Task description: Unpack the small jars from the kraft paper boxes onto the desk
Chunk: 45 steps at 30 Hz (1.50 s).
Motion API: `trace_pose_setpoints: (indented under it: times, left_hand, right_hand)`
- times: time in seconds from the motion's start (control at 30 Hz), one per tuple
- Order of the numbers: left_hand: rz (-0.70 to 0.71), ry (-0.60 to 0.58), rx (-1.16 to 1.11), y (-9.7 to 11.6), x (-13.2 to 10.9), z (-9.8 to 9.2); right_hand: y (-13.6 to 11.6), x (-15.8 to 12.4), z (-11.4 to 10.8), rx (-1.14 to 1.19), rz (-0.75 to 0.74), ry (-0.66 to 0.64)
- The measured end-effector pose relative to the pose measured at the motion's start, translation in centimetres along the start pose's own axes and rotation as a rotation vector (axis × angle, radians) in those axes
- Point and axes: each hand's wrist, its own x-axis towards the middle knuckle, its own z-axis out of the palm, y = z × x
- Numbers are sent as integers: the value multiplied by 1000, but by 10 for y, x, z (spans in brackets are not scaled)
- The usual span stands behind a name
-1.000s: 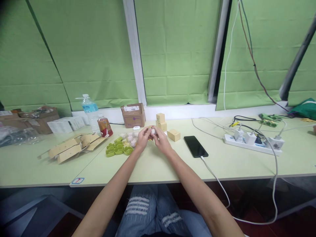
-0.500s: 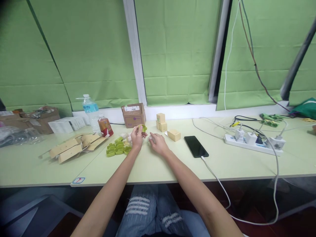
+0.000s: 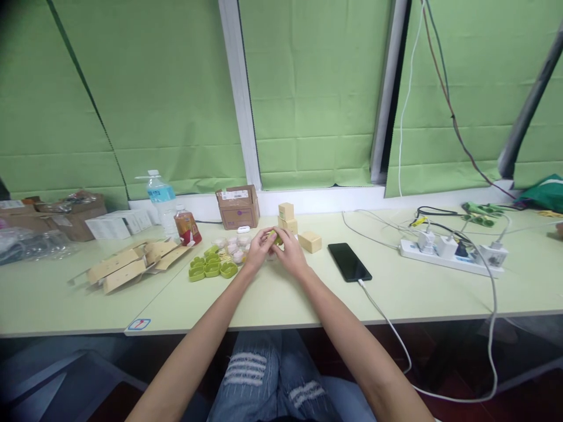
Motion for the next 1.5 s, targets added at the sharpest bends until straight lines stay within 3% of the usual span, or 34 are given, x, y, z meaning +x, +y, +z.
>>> trace_pose_setpoints:
  times: [0.17,0.5,1.5]
  left_hand:
    - [-46,62,-83,-6,5,1]
    - [-132,49,-177,-19,10,-12]
    - [-105,4,-203,-9,2,-3]
  right_hand:
    - [-1,3,-2,53,14,100]
    - [4,-1,-5,3,-79,47]
    - [16,-6,2,-55,-102,16]
